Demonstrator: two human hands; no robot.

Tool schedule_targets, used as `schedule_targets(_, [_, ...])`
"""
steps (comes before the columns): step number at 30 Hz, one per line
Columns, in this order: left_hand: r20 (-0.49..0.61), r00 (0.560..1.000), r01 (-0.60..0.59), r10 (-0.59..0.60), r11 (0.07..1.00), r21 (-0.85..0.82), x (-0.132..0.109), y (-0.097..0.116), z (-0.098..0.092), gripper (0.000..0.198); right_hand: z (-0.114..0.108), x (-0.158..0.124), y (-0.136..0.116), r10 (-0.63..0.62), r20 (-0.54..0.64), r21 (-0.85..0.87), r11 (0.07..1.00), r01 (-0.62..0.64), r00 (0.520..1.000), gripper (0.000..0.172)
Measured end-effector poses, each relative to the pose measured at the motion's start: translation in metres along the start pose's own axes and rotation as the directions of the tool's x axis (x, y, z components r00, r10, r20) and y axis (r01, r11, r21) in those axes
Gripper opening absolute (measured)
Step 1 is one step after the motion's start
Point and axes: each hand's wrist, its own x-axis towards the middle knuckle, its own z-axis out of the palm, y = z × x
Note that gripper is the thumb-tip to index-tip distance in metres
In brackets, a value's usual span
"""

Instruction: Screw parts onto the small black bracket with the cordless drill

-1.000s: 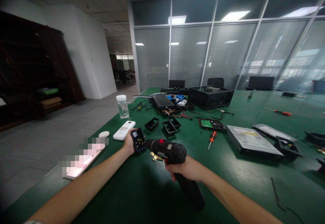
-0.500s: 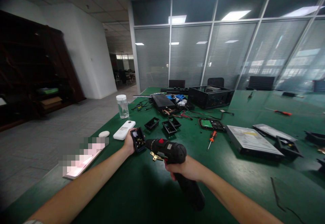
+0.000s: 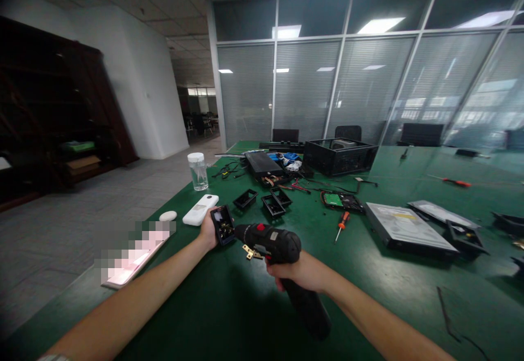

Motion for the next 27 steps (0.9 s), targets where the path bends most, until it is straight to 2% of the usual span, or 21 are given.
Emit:
schedule_targets(13, [0.001, 1.0, 0.0, 0.0, 0.998, 0.056, -0.0001, -0.0003, -0.0002, 0.028, -0.0007, 0.0003, 0.0009, -0.044, 0.022, 0.019, 0.999, 0.044, 0.999, 0.016])
schedule_targets(20, [0.036, 0.999, -0.025, 0.022, 0.997, 0.071, 0.0022, -0.002, -0.0027, 0.027, -0.001, 0.0006, 0.0007, -0.014, 0.01, 0.032, 0.999, 0.013, 1.0, 0.018])
schedule_targets(27, [0.022, 1.0, -0.022, 0.021, 0.998, 0.065, 0.0035, -0.0023, -0.0033, 0.028, -0.0013, 0.0013, 0.0036, 0.007, 0.0, 0.017, 1.0, -0.007, 1.0, 0.02])
